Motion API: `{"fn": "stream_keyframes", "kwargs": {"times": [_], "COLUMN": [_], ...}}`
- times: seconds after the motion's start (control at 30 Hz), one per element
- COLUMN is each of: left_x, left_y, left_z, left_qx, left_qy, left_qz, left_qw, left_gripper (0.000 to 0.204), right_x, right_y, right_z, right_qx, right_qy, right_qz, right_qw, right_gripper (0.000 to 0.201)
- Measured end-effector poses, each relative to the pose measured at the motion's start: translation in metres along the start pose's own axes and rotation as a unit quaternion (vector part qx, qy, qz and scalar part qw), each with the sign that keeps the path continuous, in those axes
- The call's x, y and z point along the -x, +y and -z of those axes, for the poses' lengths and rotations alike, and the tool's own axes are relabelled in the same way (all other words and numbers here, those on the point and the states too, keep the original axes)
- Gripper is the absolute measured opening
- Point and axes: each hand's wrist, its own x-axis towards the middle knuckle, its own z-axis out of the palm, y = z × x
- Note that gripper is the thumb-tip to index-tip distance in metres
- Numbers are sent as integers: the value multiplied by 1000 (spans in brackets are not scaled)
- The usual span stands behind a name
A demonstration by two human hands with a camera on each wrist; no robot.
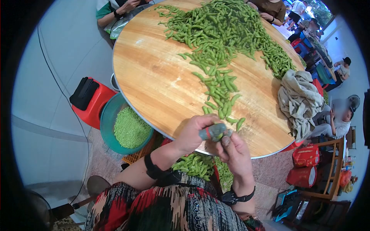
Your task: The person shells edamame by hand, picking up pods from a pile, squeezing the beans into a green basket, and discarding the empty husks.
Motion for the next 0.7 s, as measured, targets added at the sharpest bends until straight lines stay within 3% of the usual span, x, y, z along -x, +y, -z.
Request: {"fn": "stream_keyframes", "kwargs": {"times": [0.03, 0.1, 0.17, 0.2, 0.23, 0.27, 0.3, 0.4, 0.5, 0.57, 0.63, 0.67, 0.7], "left_x": [1, 0, -1, 0, 1, 0, 0, 1, 3, 3, 7, 8, 10], "left_y": [-1, 0, 2, 4, 5, -3, 0, 4, 1, 3, 0, 2, 6], "left_z": [3, 9, 4, -2, -6, -4, -6, -8, -5, -11, -13, -14, -17], "left_qx": [1, 84, 67, 18, -32, -155, -154, -115, -136, -147, -196, -197, -288], "left_qy": [-5, -54, -56, -20, 16, 36, 32, 51, 34, 31, 53, 46, 36], "left_qz": [-2, 66, 53, 61, 67, 10, 5, 88, 69, 37, 49, 45, 24], "left_qw": [1000, 993, 995, 998, 997, 987, 987, 988, 988, 988, 978, 978, 957], "left_gripper": [10, 16, 14, 13, 13, 18, 18, 13, 17, 25, 30, 30, 39], "right_x": [0, -1, -4, -6, -9, -11, -12, -14, -17, -17, -20, -18, -17], "right_y": [0, -2, 2, 6, 10, 11, 7, 2, 4, -5, -10, -15, -19], "right_z": [-2, 3, 7, 9, 13, 15, 16, 24, 28, 25, 19, 17, 13], "right_qx": [-19, -79, -19, -18, 79, 175, 178, 176, 103, 162, 364, 364, 364], "right_qy": [0, -23, -4, -3, 19, 41, 43, 47, 28, 47, 179, 199, 205], "right_qz": [-9, -72, -37, -34, 48, 129, 133, 79, 43, 43, 241, 224, 228], "right_qw": [1000, 994, 999, 999, 996, 975, 974, 980, 993, 985, 882, 882, 880], "right_gripper": [17, 16, 13, 13, 11, 11, 11, 10, 10, 12, 15, 18, 18]}}
